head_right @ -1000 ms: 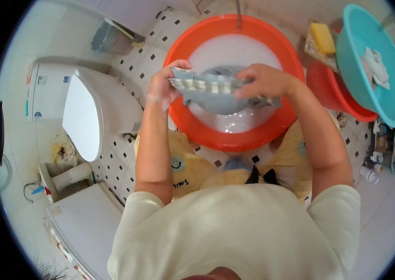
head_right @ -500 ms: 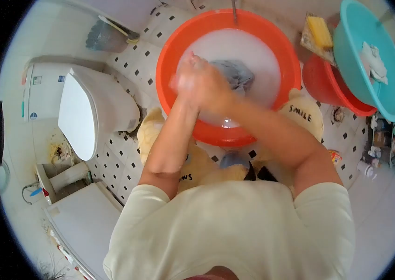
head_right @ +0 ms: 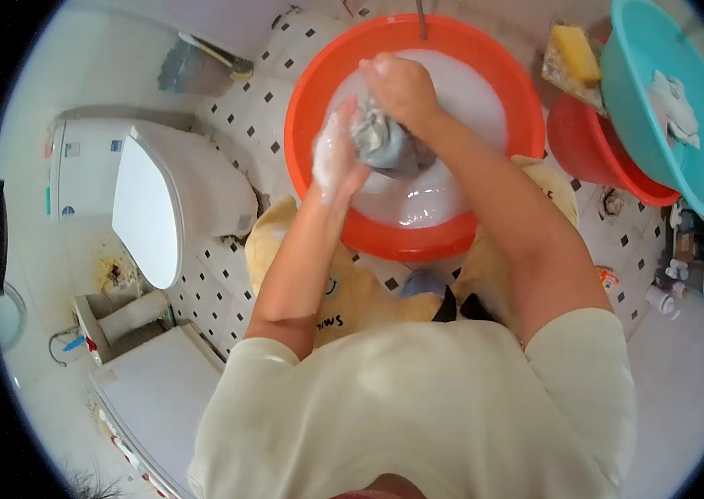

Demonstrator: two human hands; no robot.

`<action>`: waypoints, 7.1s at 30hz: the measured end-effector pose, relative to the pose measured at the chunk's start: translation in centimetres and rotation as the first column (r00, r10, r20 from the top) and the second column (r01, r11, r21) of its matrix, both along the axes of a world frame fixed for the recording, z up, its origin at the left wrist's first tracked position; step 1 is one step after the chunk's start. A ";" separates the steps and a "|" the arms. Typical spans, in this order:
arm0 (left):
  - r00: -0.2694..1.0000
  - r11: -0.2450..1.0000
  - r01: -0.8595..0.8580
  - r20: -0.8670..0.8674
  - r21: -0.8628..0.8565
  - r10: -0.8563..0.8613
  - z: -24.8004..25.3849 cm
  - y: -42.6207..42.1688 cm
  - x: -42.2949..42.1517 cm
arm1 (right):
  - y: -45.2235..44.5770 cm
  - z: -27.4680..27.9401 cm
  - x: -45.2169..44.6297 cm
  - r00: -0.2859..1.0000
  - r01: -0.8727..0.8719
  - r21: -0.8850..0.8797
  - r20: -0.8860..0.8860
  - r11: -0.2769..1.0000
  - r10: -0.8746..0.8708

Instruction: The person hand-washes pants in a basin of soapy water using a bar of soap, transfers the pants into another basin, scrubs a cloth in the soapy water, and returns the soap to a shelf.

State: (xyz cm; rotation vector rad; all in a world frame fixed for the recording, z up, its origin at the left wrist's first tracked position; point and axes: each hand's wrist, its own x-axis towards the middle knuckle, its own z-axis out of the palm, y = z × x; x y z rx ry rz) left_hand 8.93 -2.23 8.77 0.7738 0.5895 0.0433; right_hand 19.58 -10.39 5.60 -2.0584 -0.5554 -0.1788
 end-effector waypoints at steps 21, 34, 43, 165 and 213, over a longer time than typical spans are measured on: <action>0.956 0.859 0.232 0.058 0.455 -0.289 1.4 0.9 0.8 | -5.9 4.5 -3.4 0.724 0.198 0.482 -0.659 0.853 0.204; 0.978 0.361 0.169 -0.112 0.917 -0.174 -0.4 4.5 1.0 | -10.9 2.9 1.5 0.936 0.280 0.236 -0.283 0.931 -0.209; 0.781 0.153 0.517 -0.392 0.842 -0.486 -1.7 1.3 0.8 | -9.9 7.4 -1.1 0.566 0.239 0.606 -0.722 0.758 0.399; 0.994 0.984 -0.105 -0.027 -0.145 0.102 -2.0 -1.1 0.8 | 1.0 3.2 -5.3 1.000 0.015 0.134 -0.005 0.991 -0.015; 0.987 0.965 0.121 0.130 -0.232 -0.092 1.3 1.8 0.3 | -1.5 3.9 -1.2 0.855 -0.110 0.401 -0.428 0.910 0.292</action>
